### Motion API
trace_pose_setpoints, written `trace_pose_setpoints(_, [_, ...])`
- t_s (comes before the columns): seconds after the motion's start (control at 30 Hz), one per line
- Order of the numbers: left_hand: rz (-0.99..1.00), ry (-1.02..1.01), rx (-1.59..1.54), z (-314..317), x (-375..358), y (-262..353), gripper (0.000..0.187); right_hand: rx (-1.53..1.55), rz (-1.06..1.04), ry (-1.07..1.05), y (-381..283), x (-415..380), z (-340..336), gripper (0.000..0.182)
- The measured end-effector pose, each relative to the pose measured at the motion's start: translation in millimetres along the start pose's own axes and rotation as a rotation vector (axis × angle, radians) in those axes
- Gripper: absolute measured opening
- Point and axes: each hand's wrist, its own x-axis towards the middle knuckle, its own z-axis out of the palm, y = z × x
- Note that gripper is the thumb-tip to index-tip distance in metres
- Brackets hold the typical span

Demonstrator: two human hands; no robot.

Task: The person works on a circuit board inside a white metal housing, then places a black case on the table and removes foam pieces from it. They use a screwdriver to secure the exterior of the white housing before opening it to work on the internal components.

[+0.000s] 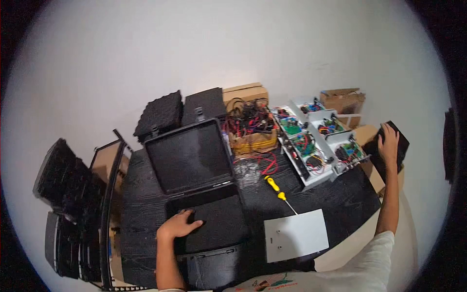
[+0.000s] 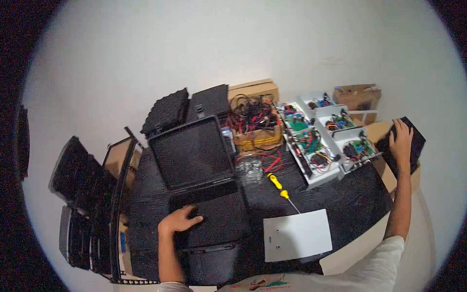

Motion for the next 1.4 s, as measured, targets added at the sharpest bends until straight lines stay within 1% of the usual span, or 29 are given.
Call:
trace_pose_setpoints(0.07, [0.028, 0.034, 0.0, 8, 10, -14, 0.093, 0.12, -0.101, 0.029, -43, 10, -5, 0.047])
trace_pose_setpoints(0.13, [-0.016, 0.049, 0.059, 8, 7, -8, 0.095, 0.241, -0.207, 0.044, -83, 16, -12, 0.045])
trace_pose_setpoints(0.17, [-0.034, 0.053, 0.09, 7, 7, -6, 0.097, 0.403, -0.258, 0.045, -115, 20, -28, 0.044])
trace_pose_setpoints(0.2, [-0.032, 0.05, 0.078, 6, 7, -5, 0.098, 0.51, -0.31, -0.004, -146, 21, -44, 0.043])
trace_pose_setpoints(0.27, [-0.028, 0.048, 0.053, 4, 12, -6, 0.101, 0.567, -0.471, 0.006, -193, 21, -56, 0.038])
trace_pose_setpoints(0.3, [-0.038, 0.069, 0.081, 5, 15, -7, 0.1, 0.628, -0.498, -0.067, -224, 19, -82, 0.039])
trace_pose_setpoints(0.37, [-0.065, 0.116, 0.138, 9, 22, -10, 0.097, 0.723, -0.638, -0.082, -262, 11, -94, 0.035])
trace_pose_setpoints(0.47, [-0.032, 0.148, 0.102, 5, 22, -6, 0.09, 0.866, -0.807, -0.156, -314, -5, -116, 0.029])
trace_pose_setpoints(0.5, [0.036, 0.196, 0.088, 2, 19, -6, 0.082, 0.938, -0.871, -0.199, -327, -9, -122, 0.028])
trace_pose_setpoints(0.57, [0.179, 0.287, 0.063, -9, 8, -2, 0.065, 1.086, -0.918, -0.228, -352, -25, -129, 0.023])
trace_pose_setpoints(0.63, [0.23, 0.314, -0.179, -29, -7, 6, 0.046, 1.132, -0.962, -0.4, -366, -41, -129, 0.019])
trace_pose_setpoints(0.67, [0.254, 0.327, -0.301, -38, -16, 12, 0.037, 1.113, -1.031, -0.539, -369, -47, -127, 0.018])
trace_pose_setpoints(0.7, [0.32, 0.439, -0.389, -44, -26, 20, 0.031, 1.09, -1.099, -0.679, -372, -52, -126, 0.017])
trace_pose_setpoints(0.73, [0.385, 0.551, -0.475, -49, -36, 27, 0.025, 1.185, -1.074, -0.817, -375, -55, -133, 0.021])
trace_pose_setpoints(0.77, [0.449, 0.664, -0.562, -52, -40, 31, 0.02, 1.151, -1.079, -0.963, -379, -53, -141, 0.023])
trace_pose_setpoints(0.83, [0.525, 0.708, -0.776, -52, -40, 28, 0.02, 1.069, -1.079, -1.255, -391, -48, -156, 0.026])
trace_pose_setpoints(0.87, [0.554, 0.711, -0.89, -50, -41, 30, 0.02, 1.084, -1.037, -1.263, -396, -50, -155, 0.037])
trace_pose_setpoints(0.9, [0.584, 0.712, -1.004, -49, -41, 34, 0.019, 1.191, -0.925, -1.201, -403, -55, -149, 0.042])
trace_pose_setpoints(0.93, [0.65, 0.696, -1.042, -45, -38, 35, 0.019, 1.291, -0.811, -1.133, -412, -61, -141, 0.047])
trace_pose_setpoints(0.97, [0.638, 0.709, -1.098, -41, -35, 37, 0.019, 1.386, -0.695, -1.06, -420, -65, -135, 0.052])
trace_pose_setpoints(1.0, [0.627, 0.721, -1.155, -35, -31, 39, 0.019, 1.31, -0.685, -1.181, -429, -55, -136, 0.064])
trace_pose_setpoints(1.07, [0.629, 0.724, -1.256, -26, -21, 40, 0.019, 1.488, -0.513, -1.264, -440, -54, -135, 0.061])
trace_pose_setpoints(1.13, [0.567, 0.773, -1.151, -20, -13, 41, 0.017, 1.619, -0.312, -1.26, -449, -55, -139, 0.056])
trace_pose_setpoints(1.17, [0.533, 0.799, -1.099, -19, -11, 42, 0.016, 1.686, -0.213, -1.248, -453, -55, -141, 0.056])
trace_pose_setpoints(1.2, [0.579, 0.766, -1.088, -19, -11, 46, 0.021, 1.66, -0.187, -1.153, -456, -51, -142, 0.055])
trace_pose_setpoints(1.3, [0.507, 0.806, -0.909, -12, -7, 39, 0.034, 2.133, -0.215, -0.737, -475, -37, -119, 0.053])
trace_pose_setpoints(1.33, [0.529, 0.877, -0.864, -10, -2, 42, 0.044, 2.045, -0.189, -0.586, -479, -22, -110, 0.056])
trace_pose_setpoints(1.37, [0.524, 0.8, -0.793, -12, -3, 42, 0.044, 1.996, -0.201, -0.407, -483, -2, -102, 0.056])
trace_pose_setpoints(1.4, [0.518, 0.722, -0.723, -21, -11, 48, 0.044, 2.062, -0.099, -0.499, -482, 25, -117, 0.055])
